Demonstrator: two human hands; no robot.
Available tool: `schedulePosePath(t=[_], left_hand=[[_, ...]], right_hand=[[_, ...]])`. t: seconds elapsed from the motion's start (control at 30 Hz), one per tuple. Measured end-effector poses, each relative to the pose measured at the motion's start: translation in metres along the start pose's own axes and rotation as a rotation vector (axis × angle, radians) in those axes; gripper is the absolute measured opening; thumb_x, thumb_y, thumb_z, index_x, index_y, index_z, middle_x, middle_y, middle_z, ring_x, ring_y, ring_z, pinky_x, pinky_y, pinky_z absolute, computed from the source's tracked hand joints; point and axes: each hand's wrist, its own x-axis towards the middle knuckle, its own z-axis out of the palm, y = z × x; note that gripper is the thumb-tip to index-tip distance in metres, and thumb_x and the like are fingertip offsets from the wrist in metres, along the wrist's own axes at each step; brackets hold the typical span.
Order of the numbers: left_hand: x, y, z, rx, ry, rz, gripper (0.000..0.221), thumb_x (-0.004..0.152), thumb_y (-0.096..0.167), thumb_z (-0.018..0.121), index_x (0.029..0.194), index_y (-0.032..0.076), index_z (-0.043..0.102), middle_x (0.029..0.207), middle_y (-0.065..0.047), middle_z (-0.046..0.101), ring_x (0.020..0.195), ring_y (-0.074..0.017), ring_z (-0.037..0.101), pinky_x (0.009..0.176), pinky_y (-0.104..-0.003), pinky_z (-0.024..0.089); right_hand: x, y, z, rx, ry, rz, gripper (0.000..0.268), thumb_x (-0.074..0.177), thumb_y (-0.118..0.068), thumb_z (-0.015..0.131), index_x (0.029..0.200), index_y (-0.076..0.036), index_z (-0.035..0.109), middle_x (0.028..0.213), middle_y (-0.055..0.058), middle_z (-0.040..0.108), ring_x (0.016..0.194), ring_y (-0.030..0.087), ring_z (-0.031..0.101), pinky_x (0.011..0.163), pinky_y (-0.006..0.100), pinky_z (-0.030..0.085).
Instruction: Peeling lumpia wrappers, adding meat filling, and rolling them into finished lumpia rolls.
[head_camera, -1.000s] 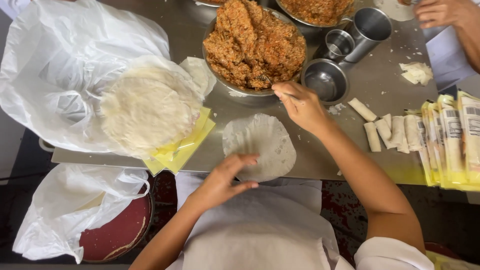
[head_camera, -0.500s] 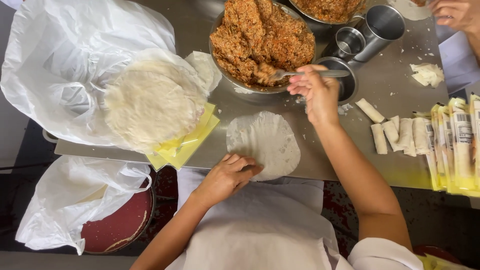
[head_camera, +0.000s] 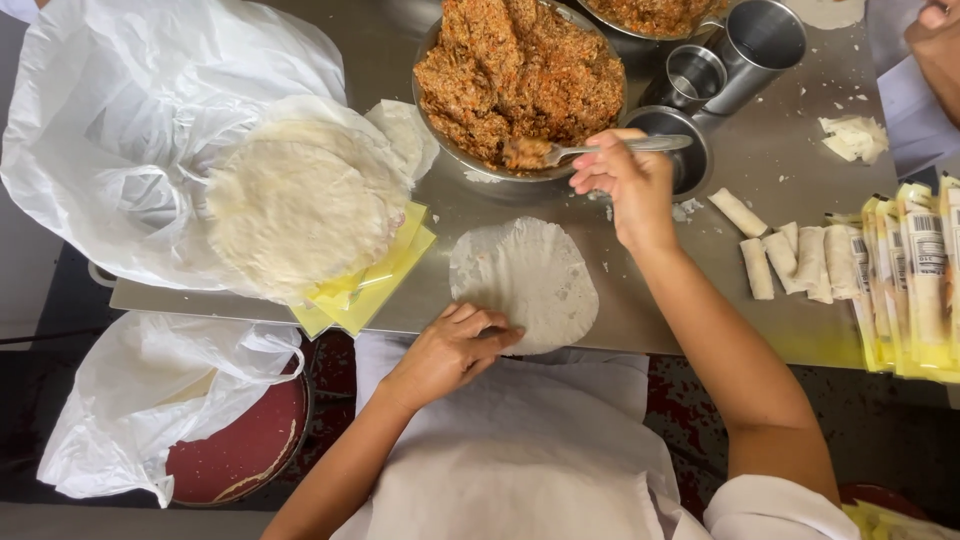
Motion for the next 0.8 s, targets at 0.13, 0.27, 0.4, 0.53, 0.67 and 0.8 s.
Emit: schedulePosePath(t=[0.13,0.27,0.4,0.53,0.67,0.8], left_hand=[[-0.006,-0.004,0.004,0.017,0.000,-0.005,0.015,0.086,0.005,0.067,0.098,0.014,0.071,0.094,-0.001,0.059,0.082,-0.0186,0.055,0.074,-0.031,0.044],[-0.017,-0.013,0.017,0.059,0.006,0.034,0.005,0.092,0.013,0.062,0.090,0.015,0.066,0.087,-0.001,0.056,0.077,-0.0212,0.053,0.071,-0.033,0.044],[-0.018,-0.014,0.021,0.058,0.021,0.046,0.005,0.088,0.011,0.066,0.087,0.014,0.063,0.087,0.000,0.055,0.074,-0.0196,0.050,0.071,-0.031,0.043],[-0.022,-0.014,0.020,0.078,0.014,0.040,0.007,0.090,0.013,0.065,0.085,0.016,0.061,0.087,0.000,0.055,0.075,-0.0199,0.051,0.071,-0.032,0.044],[-0.022,-0.016,0.023,0.075,0.011,0.029,0.009,0.087,0.009,0.068,0.084,0.015,0.062,0.086,-0.001,0.055,0.075,-0.0201,0.051,0.070,-0.031,0.044],[-0.018,-0.013,0.018,0.072,0.010,0.020,0.010,0.087,0.009,0.068,0.084,0.015,0.061,0.085,0.000,0.055,0.075,-0.0200,0.052,0.070,-0.031,0.044]], right_hand=[[-0.023,-0.019,-0.017,0.119,0.056,0.178,0.021,0.104,-0.019,0.049,0.106,-0.001,0.060,0.084,0.015,0.069,0.070,0.019,0.071,0.060,0.026,0.061],[-0.089,-0.020,-0.015,0.180,0.011,0.350,0.022,0.099,-0.016,0.054,0.103,0.005,0.059,0.074,0.021,0.069,0.059,0.021,0.070,0.050,0.029,0.058],[-0.124,-0.002,-0.018,0.121,-0.049,0.406,0.025,0.097,-0.014,0.056,0.102,0.011,0.061,0.073,0.024,0.068,0.056,0.024,0.069,0.048,0.032,0.059],[-0.117,-0.022,-0.045,-0.083,-0.030,0.316,0.025,0.101,-0.012,0.054,0.103,0.012,0.061,0.075,0.026,0.066,0.056,0.025,0.067,0.048,0.032,0.058],[-0.117,-0.048,-0.044,-0.153,0.018,0.215,0.021,0.103,-0.009,0.052,0.103,0.011,0.060,0.077,0.024,0.066,0.058,0.024,0.067,0.052,0.033,0.059],[-0.125,-0.025,-0.026,-0.123,-0.066,0.263,0.025,0.100,-0.014,0.053,0.101,0.009,0.062,0.073,0.023,0.067,0.054,0.023,0.067,0.048,0.032,0.059]])
